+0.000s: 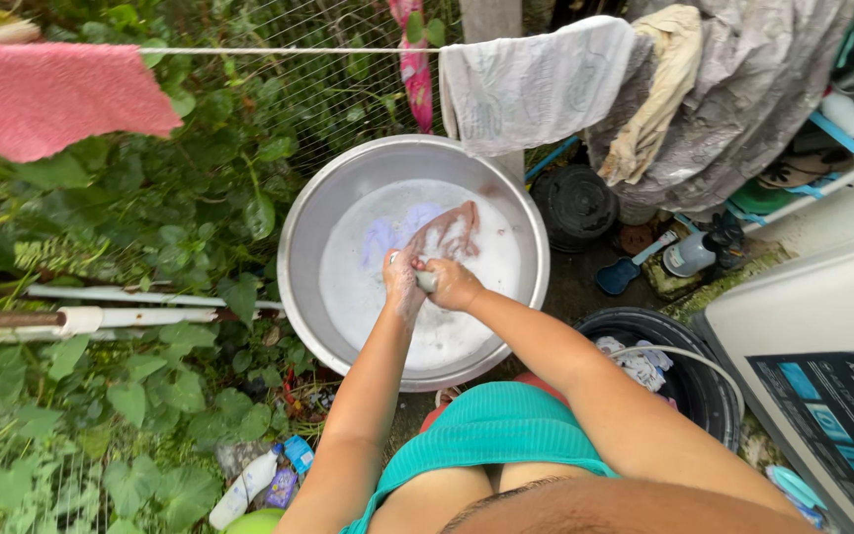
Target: The person washes small items of clothing by hand in a basin of soapy water, scrubbing a garment against itself and lifting it to check it.
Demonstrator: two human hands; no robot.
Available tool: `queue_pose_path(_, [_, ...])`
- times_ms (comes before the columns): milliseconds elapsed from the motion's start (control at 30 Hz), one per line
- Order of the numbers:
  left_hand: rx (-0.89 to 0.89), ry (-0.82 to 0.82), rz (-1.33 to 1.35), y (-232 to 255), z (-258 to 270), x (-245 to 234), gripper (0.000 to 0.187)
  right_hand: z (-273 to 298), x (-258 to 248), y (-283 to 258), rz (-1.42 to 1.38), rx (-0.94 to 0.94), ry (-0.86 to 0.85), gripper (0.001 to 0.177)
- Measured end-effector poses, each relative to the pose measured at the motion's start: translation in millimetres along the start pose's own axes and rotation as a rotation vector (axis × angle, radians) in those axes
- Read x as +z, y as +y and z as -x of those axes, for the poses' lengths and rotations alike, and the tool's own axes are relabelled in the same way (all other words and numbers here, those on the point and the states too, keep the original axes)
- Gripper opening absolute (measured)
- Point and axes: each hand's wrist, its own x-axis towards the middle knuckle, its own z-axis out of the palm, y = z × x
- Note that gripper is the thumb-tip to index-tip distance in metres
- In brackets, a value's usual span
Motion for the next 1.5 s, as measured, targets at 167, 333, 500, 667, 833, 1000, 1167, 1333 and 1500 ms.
queue_pose_path(167, [-0.059, -0.056, -0.059, -21, 4, -11, 0.018, 18, 28, 35, -0.136, -0.061, 0.097, 0.031])
queue_pose_path(333, [-0.169, -0.031, -0.288, -48, 14, -26, 0.029, 53, 41, 42, -0.132, 0.236, 0.038, 0.027])
queue_pose_path(500, [-0.356, -0.036, -0.353, -70, 18, -26, 0.012, 79, 28, 42, -0.280, 0.545, -0.019, 0.044])
queue_pose_path(667, [-0.623, -0.093, -0.751, -76, 29, -28, 0.014, 113, 48, 95, -0.626, 0.814, 0.224, 0.064])
queue_pose_path(833, [-0.728, 0.034, -0.692, -70, 21, -41, 0.020, 203, 23, 149, -1.368, 1.176, 0.596, 0.024])
queue_pose_path(1000, [-0.692, 0.105, -0.616, -45, 4, -61, 0.026, 270, -31, 186, -1.419, 1.191, 0.824, 0.027])
queue_pose_path(1167, [-0.545, 0.156, -0.602, -13, -10, -84, 0.025, 275, -70, 217, -0.782, 1.264, 0.980, 0.054])
queue_pose_path(1333, [-0.357, 0.216, -0.772, -2, -46, -83, 0.027, 174, -68, 236, -0.412, 0.816, 1.010, 0.057])
queue_pose_path(1500, [-0.011, -0.020, -1.435, -36, -78, -77, 0.028, 25, 0, 214, 0.027, 0.243, 0.496, 0.028])
